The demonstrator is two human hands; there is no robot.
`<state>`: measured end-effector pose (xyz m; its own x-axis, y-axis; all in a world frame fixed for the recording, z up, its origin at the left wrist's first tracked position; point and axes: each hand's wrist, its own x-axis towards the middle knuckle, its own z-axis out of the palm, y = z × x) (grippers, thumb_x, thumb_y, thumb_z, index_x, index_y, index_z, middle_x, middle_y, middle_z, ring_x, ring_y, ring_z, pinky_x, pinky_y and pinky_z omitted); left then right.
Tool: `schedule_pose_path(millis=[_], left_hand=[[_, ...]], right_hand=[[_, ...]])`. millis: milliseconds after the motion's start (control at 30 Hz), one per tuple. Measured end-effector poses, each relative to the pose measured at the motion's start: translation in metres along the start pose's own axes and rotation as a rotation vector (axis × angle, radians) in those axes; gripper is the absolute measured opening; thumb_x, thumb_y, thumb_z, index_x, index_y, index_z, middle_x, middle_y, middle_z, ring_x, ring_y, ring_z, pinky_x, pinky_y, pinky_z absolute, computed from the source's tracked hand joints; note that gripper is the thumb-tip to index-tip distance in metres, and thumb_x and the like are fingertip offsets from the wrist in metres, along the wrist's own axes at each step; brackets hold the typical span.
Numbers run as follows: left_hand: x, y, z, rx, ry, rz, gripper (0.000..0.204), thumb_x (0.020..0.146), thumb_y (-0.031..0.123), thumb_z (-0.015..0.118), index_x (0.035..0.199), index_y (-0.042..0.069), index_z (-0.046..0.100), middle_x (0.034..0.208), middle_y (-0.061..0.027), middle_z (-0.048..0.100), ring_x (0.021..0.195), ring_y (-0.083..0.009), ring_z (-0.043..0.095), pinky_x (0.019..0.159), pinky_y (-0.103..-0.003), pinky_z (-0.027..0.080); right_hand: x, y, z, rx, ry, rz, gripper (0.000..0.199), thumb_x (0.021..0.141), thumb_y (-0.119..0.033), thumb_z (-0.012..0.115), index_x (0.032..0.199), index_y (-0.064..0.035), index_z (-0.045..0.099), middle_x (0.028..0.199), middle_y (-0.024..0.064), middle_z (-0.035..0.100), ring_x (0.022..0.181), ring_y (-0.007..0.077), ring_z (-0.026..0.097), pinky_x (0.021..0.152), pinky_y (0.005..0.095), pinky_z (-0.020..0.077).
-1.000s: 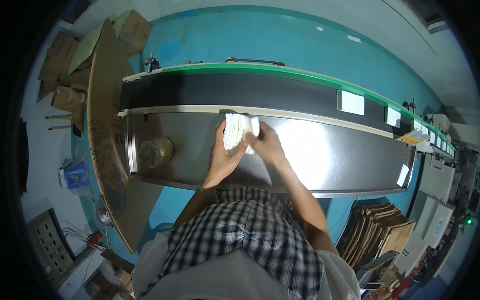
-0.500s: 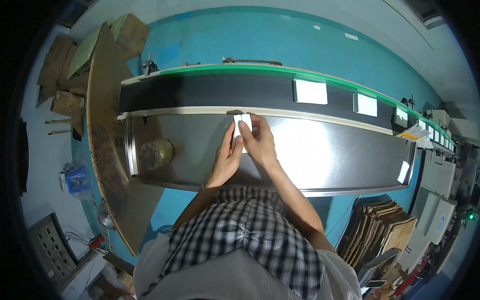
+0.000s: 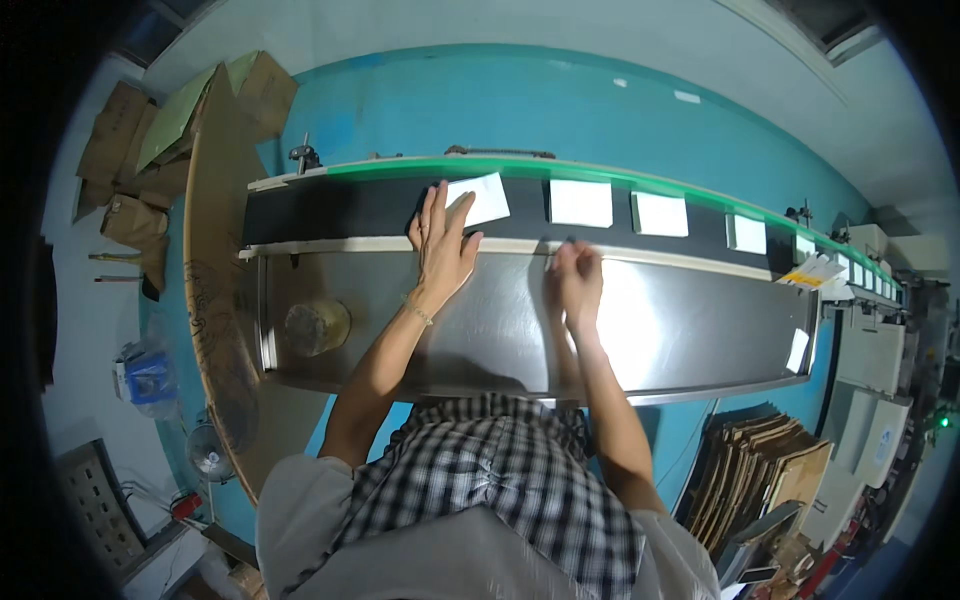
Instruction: Sort and arrange stacks of paper products from a machine onto a conveyor belt.
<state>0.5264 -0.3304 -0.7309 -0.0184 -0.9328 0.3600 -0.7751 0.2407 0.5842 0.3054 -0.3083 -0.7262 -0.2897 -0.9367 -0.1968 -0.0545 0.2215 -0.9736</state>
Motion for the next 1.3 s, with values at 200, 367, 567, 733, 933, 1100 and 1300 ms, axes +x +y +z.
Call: schedule_pose_path(millis=[200, 367, 567, 733, 933, 1100, 1300], left_hand=[[-0.052, -0.010, 0.011, -0.163, 0.143, -0.128, 0.054, 0.089, 0.007, 0.066, 0.138, -0.003, 0.046, 0.149, -0.0235, 0.037, 0.137, -0.0442, 0.036, 0.111, -0.053, 0.033], [-0.089, -0.009, -0.026, -0.271, 0.092, -0.166, 0.043, 0.088, 0.007, 0.065, 0.129, -0.001, 0.054, 0.137, -0.0219, 0.051, 0.132, -0.0417, 0.045, 0.110, -0.045, 0.038], [-0.174, 0.002, -0.084, -0.564, -0.125, -0.396, 0.032, 0.091, 0.012, 0.065, 0.123, 0.008, 0.062, 0.113, -0.0182, 0.067, 0.104, -0.0368, 0.064, 0.090, -0.044, 0.053], [-0.262, 0.019, -0.122, -0.582, -0.107, -0.286, 0.023, 0.097, 0.025, 0.062, 0.111, 0.007, 0.066, 0.089, -0.0117, 0.069, 0.079, -0.0261, 0.068, 0.073, -0.041, 0.053], [-0.358, 0.047, -0.145, -0.383, -0.263, -0.534, 0.026, 0.099, 0.030, 0.059, 0.106, 0.006, 0.065, 0.070, -0.0097, 0.066, 0.062, -0.0250, 0.063, 0.060, -0.042, 0.050], [-0.415, 0.086, -0.195, -0.387, -0.233, -0.824, 0.024, 0.098, 0.029, 0.059, 0.097, 0.007, 0.070, 0.068, -0.0078, 0.066, 0.055, -0.0225, 0.060, 0.057, -0.043, 0.051], [-0.506, 0.065, -0.236, -0.101, 0.169, -0.904, 0.019, 0.096, 0.024, 0.058, 0.102, 0.008, 0.068, 0.082, -0.0129, 0.068, 0.071, -0.0319, 0.065, 0.066, -0.047, 0.053]], right_hand=[[-0.104, 0.018, 0.003, -0.594, -0.267, -0.357, 0.023, 0.090, -0.006, 0.063, 0.112, -0.0010, 0.060, 0.099, 0.0210, 0.060, 0.092, 0.0389, 0.060, 0.083, 0.0444, 0.0491], [-0.110, 0.012, 0.031, -0.650, -0.308, -0.513, 0.017, 0.089, -0.003, 0.063, 0.105, -0.0008, 0.062, 0.097, 0.0191, 0.057, 0.090, 0.0367, 0.057, 0.080, 0.0441, 0.0467], [-0.107, 0.028, 0.057, -0.553, -0.381, -0.519, 0.009, 0.095, -0.006, 0.058, 0.101, 0.0013, 0.061, 0.092, 0.0127, 0.056, 0.081, 0.0217, 0.056, 0.075, 0.0328, 0.0476], [-0.091, 0.039, 0.059, -0.648, -0.443, -0.646, 0.019, 0.101, -0.014, 0.056, 0.107, 0.0045, 0.058, 0.100, 0.0153, 0.058, 0.093, 0.0241, 0.056, 0.088, 0.0362, 0.0466], [-0.057, 0.073, 0.069, -0.585, -0.461, -0.679, 0.025, 0.100, -0.017, 0.055, 0.111, 0.0048, 0.059, 0.104, 0.0168, 0.059, 0.094, 0.0260, 0.058, 0.088, 0.0381, 0.0483], [-0.055, 0.080, 0.046, -0.649, -0.389, -0.718, 0.026, 0.098, -0.018, 0.060, 0.110, 0.0044, 0.063, 0.101, 0.0189, 0.064, 0.087, 0.0285, 0.063, 0.080, 0.0393, 0.0519], [-0.047, 0.115, 0.035, -0.850, -0.447, -0.846, 0.027, 0.089, -0.029, 0.063, 0.095, -0.0028, 0.069, 0.090, 0.0144, 0.068, 0.077, 0.0330, 0.064, 0.068, 0.0470, 0.0513]])
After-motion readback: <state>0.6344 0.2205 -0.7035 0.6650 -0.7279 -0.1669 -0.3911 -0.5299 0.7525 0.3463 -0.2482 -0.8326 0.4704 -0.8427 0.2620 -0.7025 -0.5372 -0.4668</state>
